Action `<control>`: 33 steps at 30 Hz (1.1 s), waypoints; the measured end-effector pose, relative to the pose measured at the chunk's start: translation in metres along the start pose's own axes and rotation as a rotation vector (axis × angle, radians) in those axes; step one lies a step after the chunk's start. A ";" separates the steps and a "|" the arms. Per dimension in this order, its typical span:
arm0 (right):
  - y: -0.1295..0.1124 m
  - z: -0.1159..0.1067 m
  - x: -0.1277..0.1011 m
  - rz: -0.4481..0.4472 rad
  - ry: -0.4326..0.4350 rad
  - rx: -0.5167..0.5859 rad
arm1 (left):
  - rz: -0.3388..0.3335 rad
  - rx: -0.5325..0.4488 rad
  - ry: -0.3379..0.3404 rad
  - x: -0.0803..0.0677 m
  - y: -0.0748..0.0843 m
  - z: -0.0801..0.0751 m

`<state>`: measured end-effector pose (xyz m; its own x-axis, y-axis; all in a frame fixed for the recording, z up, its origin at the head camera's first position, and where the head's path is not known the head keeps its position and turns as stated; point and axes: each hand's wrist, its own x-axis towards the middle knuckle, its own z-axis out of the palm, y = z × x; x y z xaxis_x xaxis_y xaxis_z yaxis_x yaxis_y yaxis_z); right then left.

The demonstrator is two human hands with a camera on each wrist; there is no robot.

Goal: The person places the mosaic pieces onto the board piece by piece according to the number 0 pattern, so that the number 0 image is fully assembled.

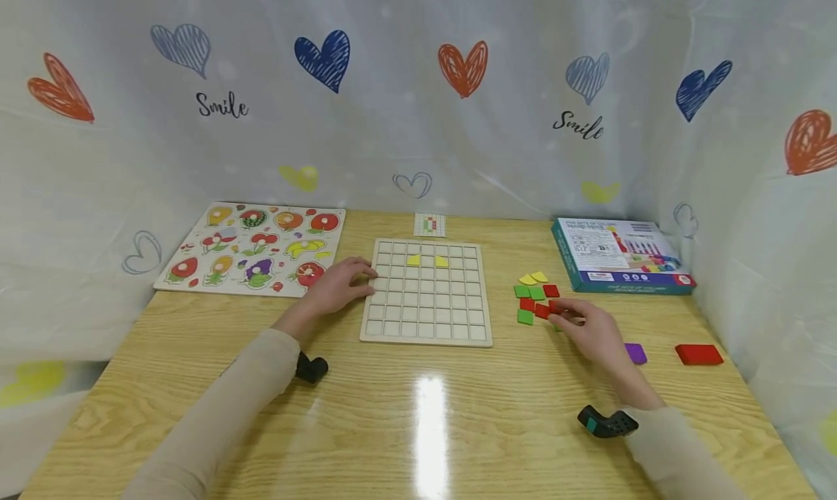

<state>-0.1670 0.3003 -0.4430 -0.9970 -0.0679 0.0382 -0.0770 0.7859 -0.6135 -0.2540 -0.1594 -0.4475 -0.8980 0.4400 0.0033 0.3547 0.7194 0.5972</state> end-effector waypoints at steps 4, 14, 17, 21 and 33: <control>-0.001 0.006 0.005 -0.031 0.004 -0.028 | -0.002 -0.006 0.000 0.000 -0.001 0.001; -0.003 0.011 0.009 -0.086 -0.008 -0.051 | 0.000 -0.014 0.003 -0.001 0.000 0.001; -0.002 0.011 0.009 -0.114 -0.008 -0.081 | 0.010 -0.015 0.014 -0.001 0.000 0.000; -0.001 0.011 0.008 -0.156 -0.004 -0.114 | 0.014 -0.019 0.024 -0.001 0.000 0.000; 0.002 0.011 0.007 -0.209 -0.013 -0.135 | 0.005 -0.029 0.020 0.000 -0.004 -0.001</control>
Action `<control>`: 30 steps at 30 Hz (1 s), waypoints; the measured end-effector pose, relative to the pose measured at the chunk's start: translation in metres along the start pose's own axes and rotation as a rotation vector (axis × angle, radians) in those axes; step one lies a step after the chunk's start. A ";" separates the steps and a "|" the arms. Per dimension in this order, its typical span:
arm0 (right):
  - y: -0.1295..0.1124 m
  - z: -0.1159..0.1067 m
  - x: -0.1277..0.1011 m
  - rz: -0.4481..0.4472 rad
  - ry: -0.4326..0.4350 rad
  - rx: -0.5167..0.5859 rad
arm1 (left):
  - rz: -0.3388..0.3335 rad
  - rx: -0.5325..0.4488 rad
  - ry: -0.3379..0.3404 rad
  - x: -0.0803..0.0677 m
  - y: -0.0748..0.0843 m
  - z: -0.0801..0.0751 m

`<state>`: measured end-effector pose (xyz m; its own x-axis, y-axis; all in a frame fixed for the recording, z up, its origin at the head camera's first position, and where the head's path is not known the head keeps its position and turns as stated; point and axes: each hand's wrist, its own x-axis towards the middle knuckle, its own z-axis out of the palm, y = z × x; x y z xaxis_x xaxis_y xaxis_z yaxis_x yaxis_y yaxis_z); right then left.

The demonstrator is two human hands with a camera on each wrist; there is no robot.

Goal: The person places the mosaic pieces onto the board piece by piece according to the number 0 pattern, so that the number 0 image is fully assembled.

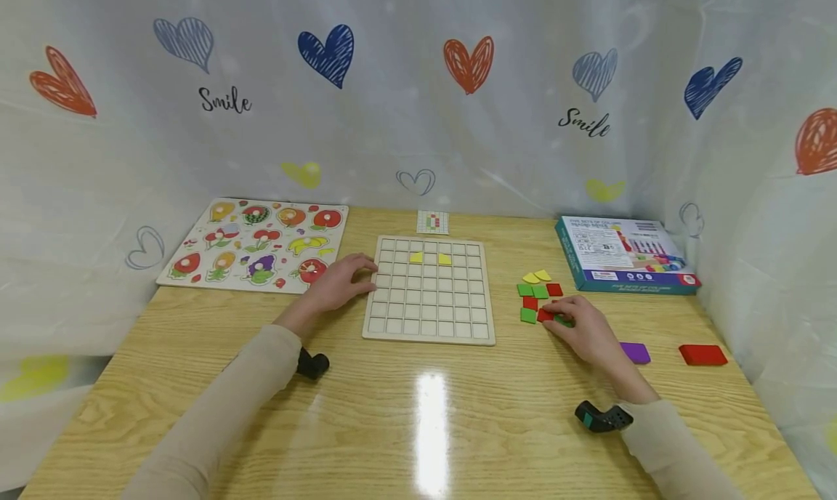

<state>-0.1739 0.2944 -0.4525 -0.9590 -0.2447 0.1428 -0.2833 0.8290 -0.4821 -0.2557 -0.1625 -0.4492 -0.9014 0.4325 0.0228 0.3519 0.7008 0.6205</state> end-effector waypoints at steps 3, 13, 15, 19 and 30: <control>0.001 -0.001 0.000 0.000 -0.016 0.003 | 0.001 -0.002 -0.002 0.001 -0.001 0.000; 0.000 -0.003 0.000 0.022 -0.066 0.029 | 0.005 -0.009 -0.014 0.001 -0.001 0.000; 0.000 -0.004 0.000 0.016 -0.066 0.030 | 0.006 -0.007 -0.012 0.001 0.000 0.000; 0.001 -0.003 0.002 -0.011 -0.075 0.023 | 0.000 -0.006 -0.009 0.000 0.000 0.000; -0.003 -0.010 0.012 0.035 -0.080 0.059 | -0.005 0.003 -0.008 0.002 0.000 0.000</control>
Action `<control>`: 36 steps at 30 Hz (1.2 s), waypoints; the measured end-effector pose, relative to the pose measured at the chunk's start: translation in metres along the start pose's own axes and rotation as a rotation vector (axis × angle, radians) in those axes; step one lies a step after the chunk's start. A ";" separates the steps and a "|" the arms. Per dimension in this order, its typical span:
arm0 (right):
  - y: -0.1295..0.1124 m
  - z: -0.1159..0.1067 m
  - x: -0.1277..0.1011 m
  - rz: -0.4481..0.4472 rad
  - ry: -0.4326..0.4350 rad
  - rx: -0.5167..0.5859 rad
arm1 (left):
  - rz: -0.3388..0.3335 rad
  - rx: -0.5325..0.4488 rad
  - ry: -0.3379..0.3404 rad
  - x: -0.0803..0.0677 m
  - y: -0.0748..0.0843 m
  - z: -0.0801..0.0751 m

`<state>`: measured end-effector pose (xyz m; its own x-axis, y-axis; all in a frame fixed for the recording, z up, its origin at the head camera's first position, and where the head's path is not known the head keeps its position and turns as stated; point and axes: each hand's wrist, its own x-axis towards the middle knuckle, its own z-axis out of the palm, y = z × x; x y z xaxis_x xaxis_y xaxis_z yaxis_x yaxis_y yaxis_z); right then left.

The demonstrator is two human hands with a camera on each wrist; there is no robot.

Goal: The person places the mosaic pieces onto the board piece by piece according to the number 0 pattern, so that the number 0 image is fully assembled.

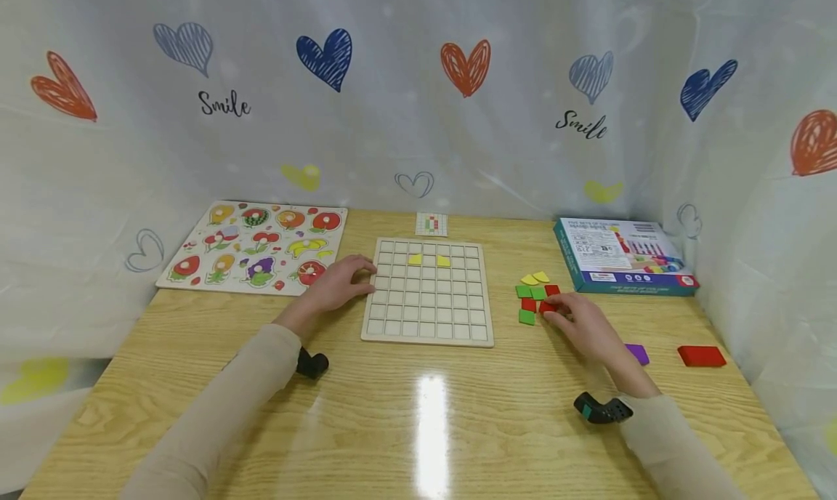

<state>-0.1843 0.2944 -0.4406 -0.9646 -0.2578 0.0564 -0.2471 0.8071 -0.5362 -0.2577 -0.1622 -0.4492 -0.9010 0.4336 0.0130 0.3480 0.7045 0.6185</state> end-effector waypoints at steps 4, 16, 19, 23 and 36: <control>-0.004 -0.002 0.004 0.064 -0.011 0.060 | -0.001 0.000 -0.003 -0.001 0.000 -0.001; -0.024 -0.006 0.021 0.183 -0.015 0.276 | 0.007 -0.007 0.000 -0.002 -0.001 0.000; -0.032 -0.004 0.029 0.173 -0.019 0.304 | 0.012 -0.007 0.003 -0.002 -0.001 -0.001; -0.042 0.001 0.041 0.164 -0.010 0.311 | 0.011 -0.006 0.000 -0.002 -0.001 -0.001; -0.076 0.026 0.085 0.135 -0.035 0.344 | 0.026 -0.016 -0.001 0.000 -0.001 -0.002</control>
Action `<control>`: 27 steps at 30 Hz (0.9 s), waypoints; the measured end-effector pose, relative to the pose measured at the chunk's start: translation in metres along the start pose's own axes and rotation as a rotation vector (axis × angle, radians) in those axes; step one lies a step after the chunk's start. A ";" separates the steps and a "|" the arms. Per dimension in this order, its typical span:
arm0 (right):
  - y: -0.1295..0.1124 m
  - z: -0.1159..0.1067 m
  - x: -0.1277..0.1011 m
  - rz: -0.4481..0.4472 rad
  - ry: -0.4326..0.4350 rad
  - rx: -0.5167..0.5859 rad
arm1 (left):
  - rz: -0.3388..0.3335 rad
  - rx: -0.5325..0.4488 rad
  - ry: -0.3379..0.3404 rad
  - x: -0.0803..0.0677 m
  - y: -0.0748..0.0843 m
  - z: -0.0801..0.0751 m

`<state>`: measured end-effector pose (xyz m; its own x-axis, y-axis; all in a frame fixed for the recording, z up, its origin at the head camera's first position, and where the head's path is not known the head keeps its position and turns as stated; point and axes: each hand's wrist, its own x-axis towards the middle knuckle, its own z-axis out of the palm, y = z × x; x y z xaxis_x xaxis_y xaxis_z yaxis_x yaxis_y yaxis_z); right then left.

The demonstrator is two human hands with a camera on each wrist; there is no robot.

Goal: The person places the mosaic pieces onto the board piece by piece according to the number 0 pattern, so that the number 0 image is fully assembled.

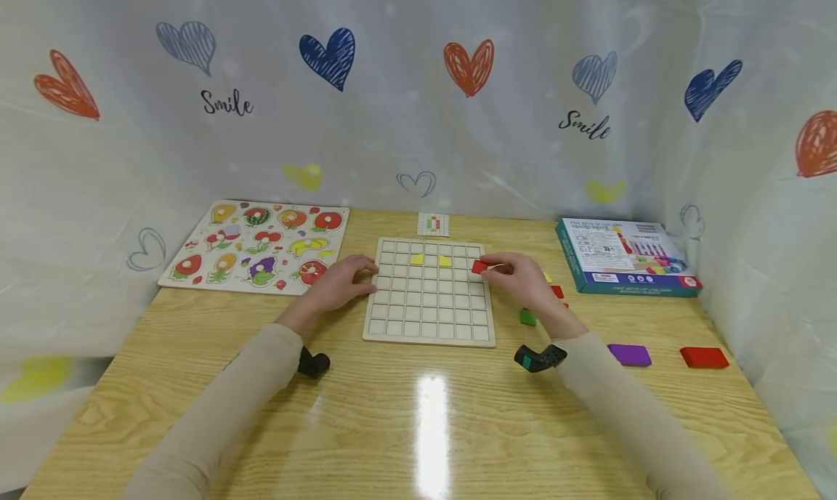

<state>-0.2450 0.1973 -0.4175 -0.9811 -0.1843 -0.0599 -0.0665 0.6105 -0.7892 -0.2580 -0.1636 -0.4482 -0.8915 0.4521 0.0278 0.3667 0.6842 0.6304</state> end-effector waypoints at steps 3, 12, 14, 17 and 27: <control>-0.004 0.011 0.010 -0.011 -0.017 -0.012 | 0.000 0.001 0.000 0.000 0.000 0.000; -0.013 0.038 0.040 -0.045 -0.045 0.008 | 0.000 0.016 -0.002 0.002 -0.002 0.001; -0.015 0.042 0.047 -0.063 -0.042 -0.021 | -0.001 0.018 0.000 0.002 -0.002 0.000; -0.016 0.048 0.057 -0.087 -0.046 -0.053 | -0.010 0.017 0.001 0.002 -0.001 0.000; -0.017 0.060 0.072 -0.152 -0.088 -0.102 | -0.007 0.013 -0.004 0.002 -0.002 0.001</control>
<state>-0.3035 0.1276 -0.4454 -0.9389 -0.3441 -0.0020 -0.2347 0.6446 -0.7276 -0.2603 -0.1636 -0.4501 -0.8931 0.4494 0.0200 0.3636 0.6950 0.6202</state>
